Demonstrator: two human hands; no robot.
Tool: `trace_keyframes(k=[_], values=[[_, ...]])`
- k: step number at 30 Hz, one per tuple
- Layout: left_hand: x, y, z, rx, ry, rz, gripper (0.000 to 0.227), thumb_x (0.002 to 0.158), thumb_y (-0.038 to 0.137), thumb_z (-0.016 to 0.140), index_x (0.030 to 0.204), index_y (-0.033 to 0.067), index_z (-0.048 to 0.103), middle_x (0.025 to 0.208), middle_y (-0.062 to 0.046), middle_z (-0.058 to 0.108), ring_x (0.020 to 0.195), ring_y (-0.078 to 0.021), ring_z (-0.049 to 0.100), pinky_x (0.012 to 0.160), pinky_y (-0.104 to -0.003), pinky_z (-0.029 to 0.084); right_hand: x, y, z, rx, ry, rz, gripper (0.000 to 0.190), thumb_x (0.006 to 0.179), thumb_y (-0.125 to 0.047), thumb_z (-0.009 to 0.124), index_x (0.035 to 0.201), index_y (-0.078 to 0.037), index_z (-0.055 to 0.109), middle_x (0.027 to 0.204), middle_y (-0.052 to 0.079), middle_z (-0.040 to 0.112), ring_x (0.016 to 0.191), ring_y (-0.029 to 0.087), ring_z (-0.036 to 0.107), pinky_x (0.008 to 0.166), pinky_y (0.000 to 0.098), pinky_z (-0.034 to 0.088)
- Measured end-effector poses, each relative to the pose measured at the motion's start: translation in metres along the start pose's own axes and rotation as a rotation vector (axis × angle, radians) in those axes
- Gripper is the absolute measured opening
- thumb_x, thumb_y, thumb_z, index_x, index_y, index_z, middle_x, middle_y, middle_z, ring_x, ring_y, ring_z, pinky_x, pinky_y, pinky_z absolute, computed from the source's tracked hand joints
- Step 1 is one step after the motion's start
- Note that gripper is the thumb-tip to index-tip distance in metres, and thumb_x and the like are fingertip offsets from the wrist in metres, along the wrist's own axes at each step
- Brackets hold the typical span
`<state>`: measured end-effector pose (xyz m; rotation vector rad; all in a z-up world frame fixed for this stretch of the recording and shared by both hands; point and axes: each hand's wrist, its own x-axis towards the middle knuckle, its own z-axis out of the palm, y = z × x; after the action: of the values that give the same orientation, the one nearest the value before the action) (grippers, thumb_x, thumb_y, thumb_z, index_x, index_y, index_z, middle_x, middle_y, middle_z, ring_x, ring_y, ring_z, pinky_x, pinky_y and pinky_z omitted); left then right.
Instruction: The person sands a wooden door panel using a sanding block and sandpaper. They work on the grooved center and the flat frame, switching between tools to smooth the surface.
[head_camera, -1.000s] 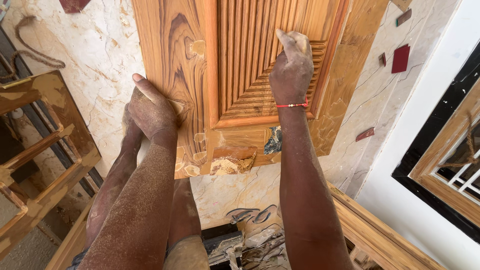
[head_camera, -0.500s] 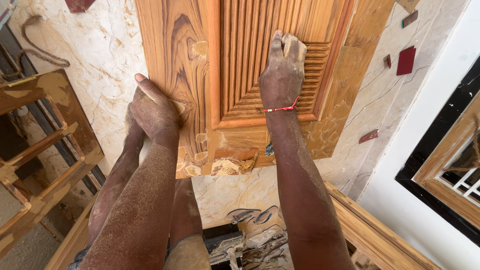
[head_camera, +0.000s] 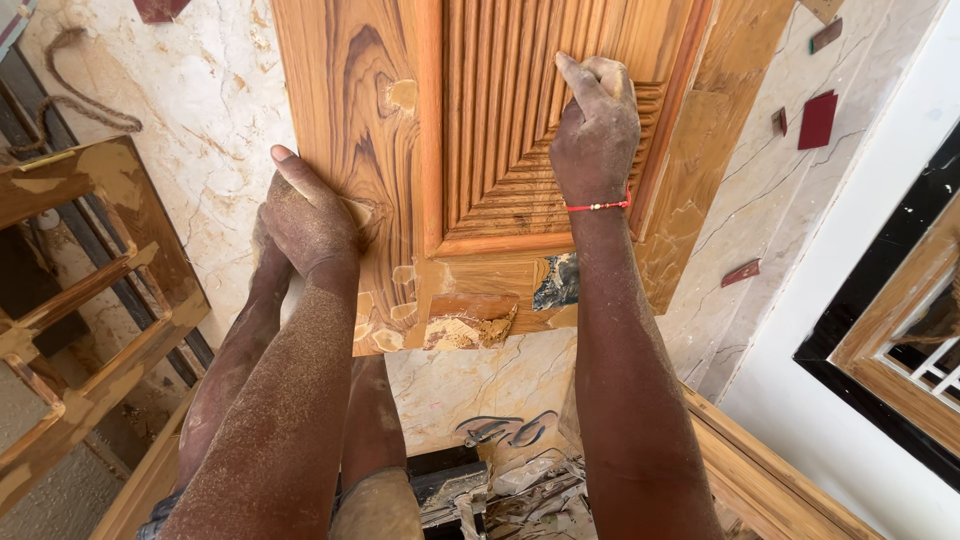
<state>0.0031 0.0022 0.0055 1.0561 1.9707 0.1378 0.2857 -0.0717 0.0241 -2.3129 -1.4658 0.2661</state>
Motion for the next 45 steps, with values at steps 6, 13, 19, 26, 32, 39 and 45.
trace_keyframes(k=[6, 13, 19, 26, 32, 39, 45], values=[[0.001, 0.001, -0.001, 0.011, -0.033, -0.035, 0.087, 0.102, 0.066, 0.010, 0.104, -0.0003, 0.067, 0.082, -0.016, 0.070, 0.083, -0.0273, 0.073, 0.081, -0.044, 0.057, 0.002, -0.014, -0.006, -0.083, 0.015, -0.051, 0.035, 0.099, 0.010, 0.063, 0.130, -0.004, 0.072, 0.117, 0.012, 0.064, 0.113, 0.029, 0.065, 0.099, 0.0392, 0.058], [-0.001, 0.004, -0.002, 0.000, -0.018, -0.030, 0.085, 0.102, 0.065, 0.012, 0.105, -0.0007, 0.067, 0.083, -0.017, 0.071, 0.084, -0.0280, 0.073, 0.080, -0.045, 0.058, -0.002, -0.014, -0.007, -0.009, 0.024, -0.056, 0.029, 0.099, 0.009, 0.064, 0.123, -0.003, 0.074, 0.115, 0.011, 0.065, 0.113, 0.028, 0.065, 0.099, 0.0386, 0.059], [-0.001, 0.005, -0.003, -0.013, -0.015, -0.017, 0.085, 0.102, 0.065, 0.013, 0.106, -0.0009, 0.067, 0.087, -0.018, 0.072, 0.086, -0.0287, 0.073, 0.082, -0.045, 0.057, -0.003, -0.005, -0.002, 0.159, 0.047, 0.036, 0.039, 0.094, 0.016, 0.056, 0.123, -0.002, 0.074, 0.118, 0.011, 0.065, 0.114, 0.025, 0.067, 0.099, 0.0374, 0.059], [-0.002, 0.004, -0.002, -0.012, -0.015, 0.017, 0.087, 0.102, 0.064, 0.011, 0.108, -0.0014, 0.068, 0.090, -0.019, 0.072, 0.089, -0.0294, 0.073, 0.086, -0.045, 0.057, -0.003, 0.000, 0.002, 0.113, 0.029, 0.043, 0.043, 0.092, 0.015, 0.055, 0.126, -0.003, 0.075, 0.120, 0.011, 0.063, 0.114, 0.027, 0.066, 0.098, 0.0394, 0.058], [-0.004, 0.008, -0.002, 0.019, -0.003, -0.036, 0.085, 0.102, 0.063, 0.011, 0.103, -0.0003, 0.068, 0.089, -0.019, 0.071, 0.089, -0.0295, 0.072, 0.085, -0.046, 0.056, 0.005, 0.008, -0.005, 0.115, -0.056, 0.076, 0.034, 0.093, 0.012, 0.057, 0.114, -0.004, 0.078, 0.111, 0.012, 0.064, 0.105, 0.026, 0.066, 0.093, 0.0379, 0.056], [-0.010, 0.021, -0.008, 0.034, 0.040, -0.053, 0.080, 0.104, 0.060, 0.016, 0.097, 0.0006, 0.070, 0.089, -0.019, 0.070, 0.090, -0.0320, 0.069, 0.084, -0.048, 0.054, 0.035, -0.011, -0.023, 0.386, -0.041, 0.171, 0.028, 0.101, 0.007, 0.052, 0.110, -0.003, 0.077, 0.106, 0.009, 0.067, 0.094, 0.019, 0.067, 0.089, 0.0321, 0.056], [-0.010, 0.024, -0.011, 0.055, 0.040, -0.045, 0.078, 0.106, 0.057, 0.019, 0.099, -0.0012, 0.071, 0.091, -0.023, 0.071, 0.090, -0.0366, 0.069, 0.084, -0.051, 0.053, 0.086, -0.042, -0.003, 0.437, 0.006, -0.050, 0.034, 0.095, 0.011, 0.048, 0.112, -0.001, 0.075, 0.112, 0.010, 0.071, 0.095, 0.018, 0.064, 0.090, 0.0330, 0.056]])
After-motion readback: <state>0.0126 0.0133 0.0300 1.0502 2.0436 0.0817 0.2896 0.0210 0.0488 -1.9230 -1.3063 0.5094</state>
